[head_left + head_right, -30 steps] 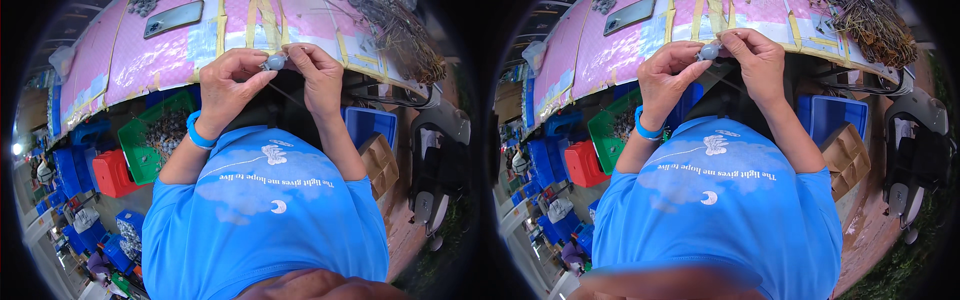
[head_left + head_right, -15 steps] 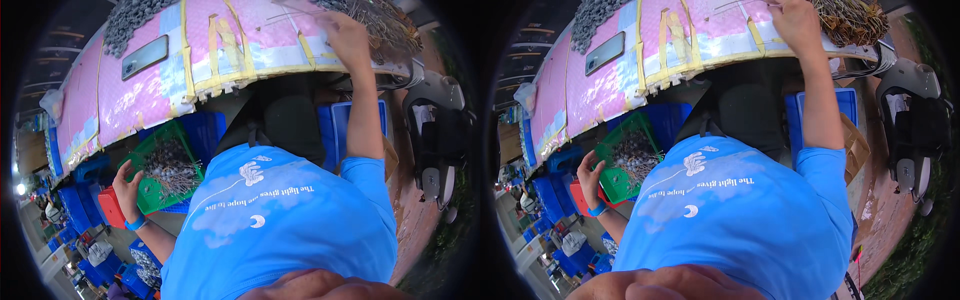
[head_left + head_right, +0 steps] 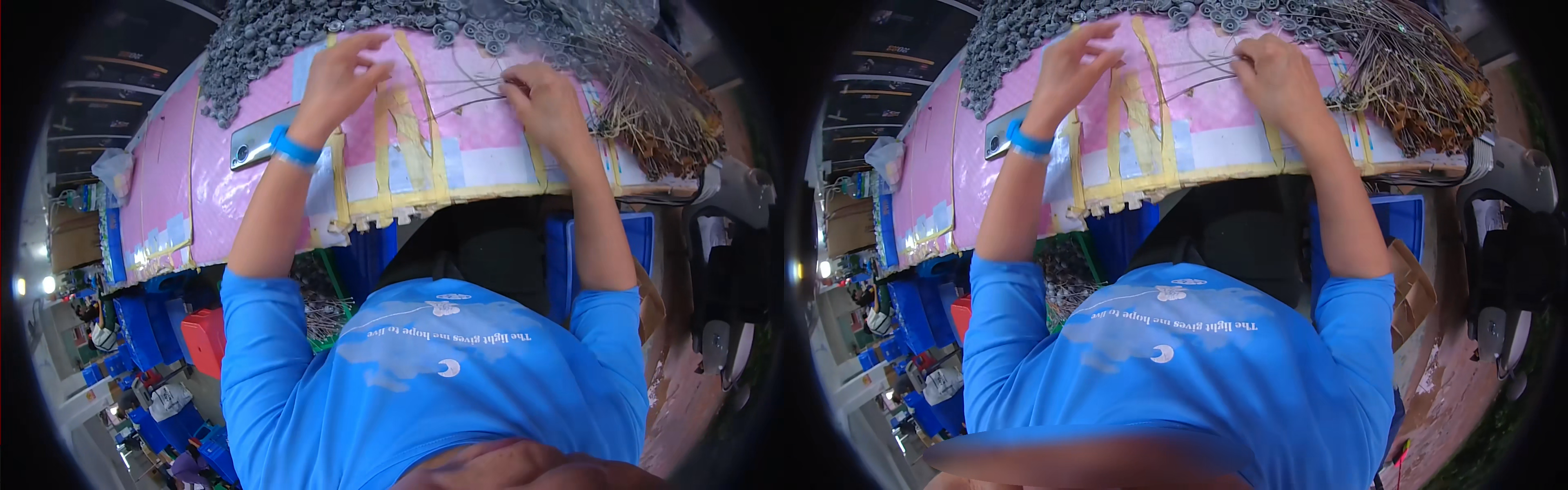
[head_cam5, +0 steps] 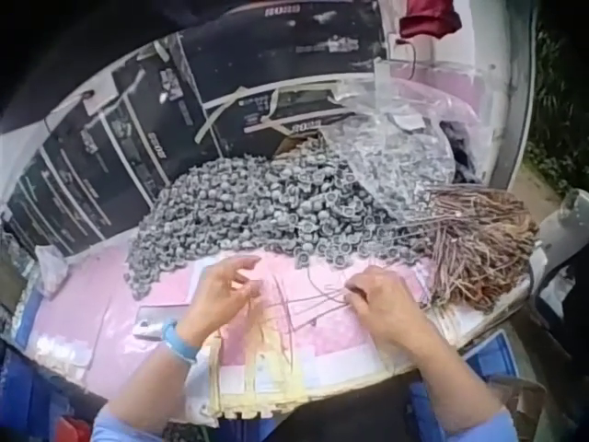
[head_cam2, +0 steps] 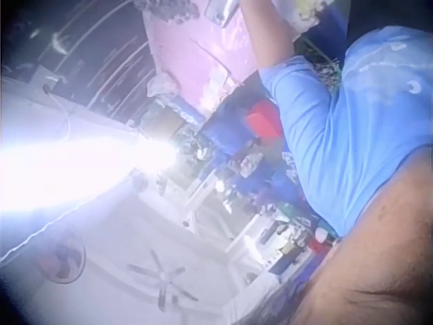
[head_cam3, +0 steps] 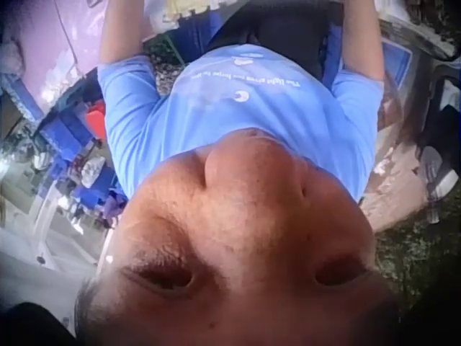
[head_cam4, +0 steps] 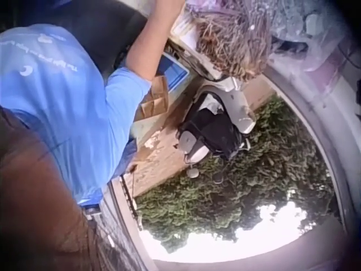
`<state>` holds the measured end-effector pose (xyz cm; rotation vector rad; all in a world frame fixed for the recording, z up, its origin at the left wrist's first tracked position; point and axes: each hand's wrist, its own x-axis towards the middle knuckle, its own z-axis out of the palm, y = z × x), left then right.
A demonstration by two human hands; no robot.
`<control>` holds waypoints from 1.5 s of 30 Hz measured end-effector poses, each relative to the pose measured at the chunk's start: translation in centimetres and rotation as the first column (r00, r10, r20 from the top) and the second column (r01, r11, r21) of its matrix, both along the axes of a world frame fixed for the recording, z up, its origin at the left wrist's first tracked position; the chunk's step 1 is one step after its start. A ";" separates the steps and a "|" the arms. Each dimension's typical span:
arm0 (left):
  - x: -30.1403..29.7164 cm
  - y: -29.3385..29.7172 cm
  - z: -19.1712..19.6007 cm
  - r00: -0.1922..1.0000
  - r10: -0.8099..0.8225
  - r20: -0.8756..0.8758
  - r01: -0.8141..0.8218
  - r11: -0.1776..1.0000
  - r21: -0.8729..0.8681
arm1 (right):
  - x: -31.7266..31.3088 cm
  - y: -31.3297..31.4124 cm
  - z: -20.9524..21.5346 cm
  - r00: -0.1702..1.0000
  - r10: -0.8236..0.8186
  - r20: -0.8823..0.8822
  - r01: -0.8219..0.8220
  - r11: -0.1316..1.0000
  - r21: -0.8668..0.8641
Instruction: Assembling small metal medallions by threading and securing them onto thin wires.
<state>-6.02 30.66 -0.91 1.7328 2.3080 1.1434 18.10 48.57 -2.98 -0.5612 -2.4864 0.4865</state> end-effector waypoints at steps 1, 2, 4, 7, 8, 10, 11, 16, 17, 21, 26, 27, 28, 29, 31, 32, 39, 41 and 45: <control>-0.9 2.2 -0.3 1.000 -0.001 -0.001 0.001 1.000 -0.001 | 0.0 -0.5 0.4 0.997 0.041 -0.065 -0.045 0.998 -0.047; -1.7 4.1 -0.3 0.987 0.047 -0.151 -0.043 0.999 0.028 | 0.0 -0.8 0.7 0.988 0.083 -0.131 -0.096 0.991 -0.091; -1.4 6.7 0.3 0.954 0.085 -0.289 -0.071 0.996 0.061 | 0.9 -0.4 1.0 0.993 0.042 -0.109 -0.056 0.990 -0.131; -2.7 7.5 -0.5 0.969 -0.100 -0.224 0.169 0.936 0.310 | 2.6 -0.4 2.4 0.988 -0.062 -0.144 0.023 0.965 -0.261; -2.5 7.7 -0.4 0.972 -0.106 -0.211 0.170 0.935 0.312 | 3.3 -0.3 2.7 0.989 -0.068 -0.131 0.031 0.965 -0.261; -1.5 8.2 0.5 0.902 0.114 -0.416 -0.170 0.980 -0.100 | 4.8 0.0 2.9 0.981 -0.101 -0.168 0.060 0.971 -0.233; -1.3 8.0 0.7 0.915 0.111 -0.387 -0.162 0.982 -0.101 | 5.6 0.6 2.3 0.979 -0.095 -0.181 0.063 0.983 -0.173; -3.3 4.9 -1.1 0.819 -0.403 0.408 0.226 0.881 0.416 | 8.1 -1.1 2.1 0.977 -0.206 -0.047 0.194 0.963 -0.189; -2.8 4.6 -0.9 0.788 -0.216 0.576 0.069 0.962 0.266 | 8.4 -1.8 2.2 0.966 -0.253 -0.046 0.243 0.956 -0.162; 0.2 1.2 0.5 0.669 -0.053 0.742 -0.070 0.988 0.134 | 10.4 -4.6 1.6 0.940 -0.330 0.090 0.326 0.944 0.052; 6.0 -4.2 1.3 0.614 -0.060 0.787 -0.042 0.993 0.109 | 11.2 -6.3 0.3 0.930 -0.358 0.087 0.360 0.933 -0.007; 7.1 -5.1 1.1 0.553 -0.087 0.829 -0.050 0.989 0.138 | 11.2 -6.4 0.0 0.935 -0.350 0.046 0.353 0.930 -0.100; 8.3 -5.9 0.9 0.488 -0.115 0.865 -0.061 0.984 0.166 | 11.4 -6.7 -0.1 0.939 -0.344 0.004 0.339 0.921 -0.192; 9.7 -6.7 0.9 0.427 -0.127 0.895 -0.091 0.979 0.182 | 11.2 -7.3 0.0 0.940 -0.341 0.000 0.335 0.924 -0.185; 11.8 -8.0 0.4 0.356 -0.142 0.924 -0.102 0.977 0.189 | 10.5 -9.0 0.0 0.813 -0.359 -0.458 -0.173 0.602 -0.780; 12.3 -8.6 0.0 0.288 -0.146 0.946 -0.111 0.977 0.184 | 10.1 -9.8 0.1 0.815 -0.353 -0.459 -0.173 0.608 -0.775; 15.2 -11.1 -0.2 0.122 -0.161 0.979 -0.111 0.978 0.174 | 7.5 -14.3 0.3 0.771 -0.210 -0.602 -0.576 0.174 -0.799; 14.9 -11.7 -0.7 0.129 -0.133 0.983 -0.101 0.984 0.147 | 7.3 -14.8 0.3 0.773 -0.238 -0.588 -0.601 0.022 -0.799; 14.8 -12.6 -2.0 0.094 -0.204 0.975 -0.062 0.976 0.210 | 6.3 -16.1 0.3 0.818 -0.279 -0.503 -0.575 -0.346 -0.741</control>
